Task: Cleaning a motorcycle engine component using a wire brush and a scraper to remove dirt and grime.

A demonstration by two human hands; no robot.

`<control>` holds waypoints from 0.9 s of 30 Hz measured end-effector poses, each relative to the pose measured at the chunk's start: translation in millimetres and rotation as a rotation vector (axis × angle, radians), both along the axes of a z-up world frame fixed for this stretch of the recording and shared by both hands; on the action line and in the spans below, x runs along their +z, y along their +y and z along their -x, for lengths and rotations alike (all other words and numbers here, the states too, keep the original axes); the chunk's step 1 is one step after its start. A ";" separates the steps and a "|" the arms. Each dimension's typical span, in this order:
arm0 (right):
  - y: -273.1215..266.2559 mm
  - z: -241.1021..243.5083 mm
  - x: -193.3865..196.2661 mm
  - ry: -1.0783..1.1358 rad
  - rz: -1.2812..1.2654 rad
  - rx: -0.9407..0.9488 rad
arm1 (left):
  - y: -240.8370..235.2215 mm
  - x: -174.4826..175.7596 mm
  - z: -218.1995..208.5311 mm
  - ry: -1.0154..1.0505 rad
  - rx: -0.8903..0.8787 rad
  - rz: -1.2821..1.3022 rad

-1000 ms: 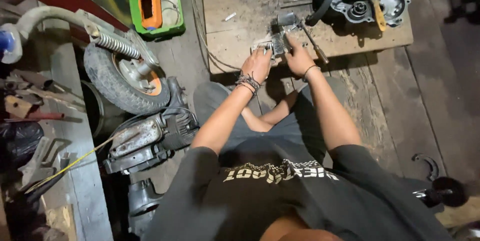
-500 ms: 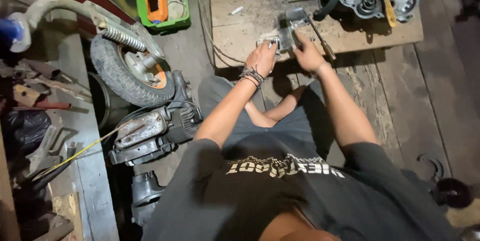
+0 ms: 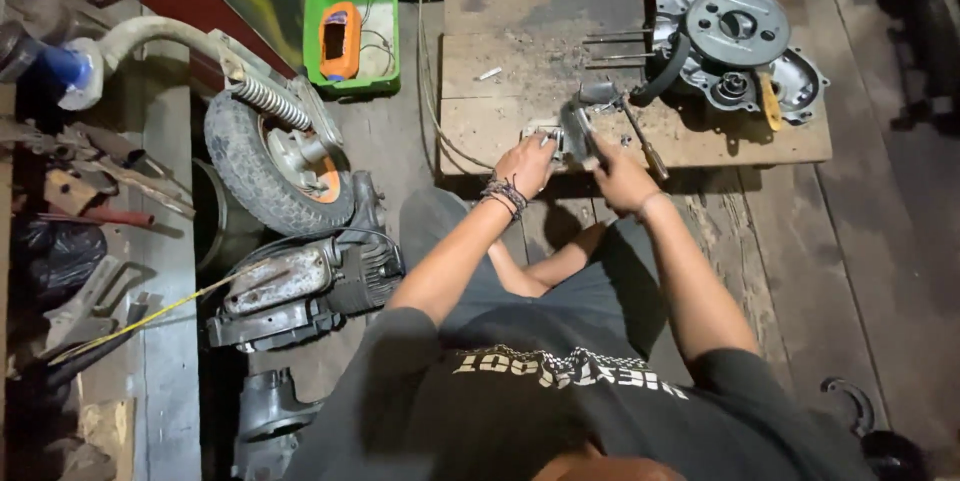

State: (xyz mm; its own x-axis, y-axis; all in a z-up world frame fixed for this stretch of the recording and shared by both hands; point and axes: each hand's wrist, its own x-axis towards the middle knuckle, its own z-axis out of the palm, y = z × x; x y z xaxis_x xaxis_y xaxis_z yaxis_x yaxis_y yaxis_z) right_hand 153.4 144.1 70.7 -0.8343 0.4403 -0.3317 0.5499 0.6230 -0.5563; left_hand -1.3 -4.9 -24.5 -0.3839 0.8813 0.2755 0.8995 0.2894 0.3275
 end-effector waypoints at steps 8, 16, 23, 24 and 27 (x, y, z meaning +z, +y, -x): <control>-13.3 29.5 -16.8 -0.089 -0.113 -0.050 | 2.5 -10.8 -0.3 0.023 -0.011 0.039; -18.7 -14.3 -2.1 -0.187 -0.139 0.006 | -10.8 6.1 1.2 0.038 -0.042 -0.006; -32.7 37.4 5.4 -0.099 -0.197 -0.049 | -1.0 -20.9 -0.2 0.104 -0.004 -0.068; -32.5 25.9 -1.0 -0.092 -0.202 -0.040 | -6.6 -15.2 -5.6 0.110 0.006 -0.072; -25.0 2.8 -9.7 -0.108 -0.179 -0.006 | -8.5 -0.9 -2.2 0.075 -0.005 -0.066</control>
State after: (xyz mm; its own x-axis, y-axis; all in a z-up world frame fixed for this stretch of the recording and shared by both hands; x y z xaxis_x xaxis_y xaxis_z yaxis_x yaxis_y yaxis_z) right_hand 150.6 119.1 61.0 -0.7953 0.5052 -0.3350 0.6044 0.7032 -0.3745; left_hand 0.9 -13.4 -25.4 -0.3554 0.8625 0.3604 0.9236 0.2647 0.2773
